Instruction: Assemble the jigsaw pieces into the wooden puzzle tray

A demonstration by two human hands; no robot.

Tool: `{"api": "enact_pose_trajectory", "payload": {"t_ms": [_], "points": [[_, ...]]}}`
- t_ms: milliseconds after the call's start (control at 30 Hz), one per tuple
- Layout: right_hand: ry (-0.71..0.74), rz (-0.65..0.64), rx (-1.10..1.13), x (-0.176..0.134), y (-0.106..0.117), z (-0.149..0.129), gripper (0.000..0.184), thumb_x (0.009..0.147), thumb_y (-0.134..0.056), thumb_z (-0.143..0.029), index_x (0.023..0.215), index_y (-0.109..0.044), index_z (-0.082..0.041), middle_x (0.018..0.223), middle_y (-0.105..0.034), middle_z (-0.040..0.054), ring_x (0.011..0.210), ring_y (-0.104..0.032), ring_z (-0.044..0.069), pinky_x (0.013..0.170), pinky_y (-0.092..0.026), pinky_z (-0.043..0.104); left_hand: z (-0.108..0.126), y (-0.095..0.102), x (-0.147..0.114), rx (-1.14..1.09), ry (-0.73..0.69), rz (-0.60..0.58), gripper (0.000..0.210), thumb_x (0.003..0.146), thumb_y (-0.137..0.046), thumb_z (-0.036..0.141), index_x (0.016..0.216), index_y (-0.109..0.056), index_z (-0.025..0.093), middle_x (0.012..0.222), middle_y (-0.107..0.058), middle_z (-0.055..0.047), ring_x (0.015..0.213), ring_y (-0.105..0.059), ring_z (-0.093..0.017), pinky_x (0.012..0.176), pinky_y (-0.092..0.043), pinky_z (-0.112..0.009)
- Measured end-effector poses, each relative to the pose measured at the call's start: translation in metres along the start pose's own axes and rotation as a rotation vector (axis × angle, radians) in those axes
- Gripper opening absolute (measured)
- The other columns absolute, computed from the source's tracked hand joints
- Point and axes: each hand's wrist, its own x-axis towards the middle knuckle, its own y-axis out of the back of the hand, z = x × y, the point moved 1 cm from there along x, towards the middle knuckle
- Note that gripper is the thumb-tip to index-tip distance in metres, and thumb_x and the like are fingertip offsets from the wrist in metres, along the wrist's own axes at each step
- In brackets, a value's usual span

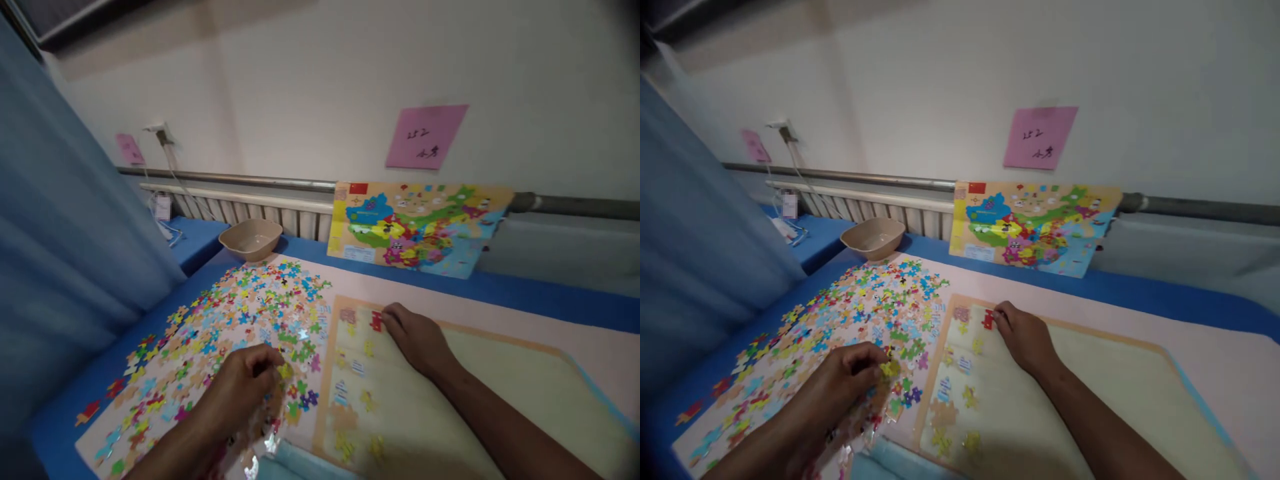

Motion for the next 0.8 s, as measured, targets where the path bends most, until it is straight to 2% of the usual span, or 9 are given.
{"api": "enact_pose_trajectory", "payload": {"t_ms": [100, 233, 333, 400, 500, 633, 733, 800], "points": [[-0.006, -0.005, -0.001, -0.002, 0.001, -0.002, 0.03, 0.105, -0.04, -0.038, 0.103, -0.066, -0.023, 0.092, -0.078, 0.0064, 0.084, -0.072, 0.025, 0.069, -0.04, 0.03, 0.008, -0.043, -0.004, 0.009, -0.018, -0.126, 0.012, 0.079, -0.065, 0.026, 0.083, -0.073, 0.018, 0.068, -0.059, 0.004, 0.062, -0.051, -0.011, 0.06, -0.036, -0.024], [-0.003, -0.007, -0.002, -0.005, 0.003, -0.003, 0.026, 0.107, -0.042, -0.034, 0.104, -0.066, -0.023, 0.092, -0.078, 0.0047, 0.083, -0.071, 0.023, 0.069, -0.038, 0.029, 0.031, -0.102, -0.004, 0.145, -0.024, -0.266, 0.016, 0.079, -0.061, 0.012, 0.084, -0.075, 0.018, 0.074, -0.07, 0.001, 0.069, -0.061, -0.014, 0.064, -0.042, -0.025], [-0.002, -0.001, -0.004, -0.006, 0.004, -0.002, 0.025, 0.108, -0.043, -0.033, 0.104, -0.065, -0.023, 0.09, -0.077, 0.0043, 0.082, -0.07, 0.022, 0.069, -0.036, 0.028, 0.051, -0.137, -0.003, 0.314, -0.049, -0.295, 0.019, 0.079, -0.062, 0.009, 0.082, -0.077, 0.02, 0.076, -0.075, -0.001, 0.074, -0.067, -0.018, 0.065, -0.043, -0.026], [0.0, -0.002, -0.003, -0.006, 0.004, -0.002, 0.024, 0.109, -0.044, -0.032, 0.104, -0.065, -0.023, 0.089, -0.077, 0.0037, 0.081, -0.069, 0.021, 0.069, -0.035, 0.028, 0.06, -0.152, -0.003, 0.429, -0.066, -0.301, 0.021, 0.079, -0.062, 0.01, 0.083, -0.079, 0.021, 0.08, -0.077, -0.002, 0.076, -0.069, -0.019, 0.066, -0.043, -0.028], [0.002, -0.003, 0.001, -0.006, 0.003, -0.001, 0.021, 0.109, -0.047, -0.031, 0.104, -0.065, -0.023, 0.089, -0.077, 0.0024, 0.08, -0.068, 0.02, 0.069, -0.034, 0.027, 0.066, -0.163, -0.001, 0.607, -0.092, -0.304, 0.022, 0.083, -0.061, 0.015, 0.09, -0.08, 0.024, 0.09, -0.081, -0.005, 0.082, -0.072, -0.022, 0.07, -0.044, -0.03], [-0.002, 0.001, 0.006, -0.005, 0.0, 0.001, 0.019, 0.109, -0.049, -0.031, 0.103, -0.066, -0.024, 0.09, -0.077, 0.0014, 0.082, -0.068, 0.019, 0.068, -0.032, 0.027, 0.068, -0.165, 0.001, 0.855, -0.161, -0.292, 0.024, 0.087, -0.058, 0.022, 0.096, -0.08, 0.025, 0.095, -0.082, -0.009, 0.087, -0.074, -0.026, 0.069, -0.04, -0.033], [-0.007, -0.001, 0.001, -0.005, -0.001, 0.002, 0.021, 0.109, -0.048, -0.031, 0.102, -0.066, -0.024, 0.089, -0.077, 0.0011, 0.081, -0.068, 0.018, 0.068, -0.032, 0.026, 0.07, -0.154, 0.001, 0.914, -0.18, -0.273, 0.022, 0.089, -0.058, 0.021, 0.093, -0.079, 0.023, 0.095, -0.081, -0.01, 0.088, -0.074, -0.027, 0.068, -0.037, -0.033], [-0.012, -0.004, -0.008, -0.005, -0.001, 0.002, 0.021, 0.109, -0.047, -0.031, 0.103, -0.066, -0.024, 0.089, -0.077, 0.0012, 0.082, -0.068, 0.018, 0.068, -0.033, 0.026, 0.07, -0.136, 0.0, 0.855, -0.168, -0.227, 0.02, 0.09, -0.058, 0.02, 0.092, -0.078, 0.023, 0.094, -0.081, -0.007, 0.089, -0.073, -0.024, 0.07, -0.038, -0.031]]}}
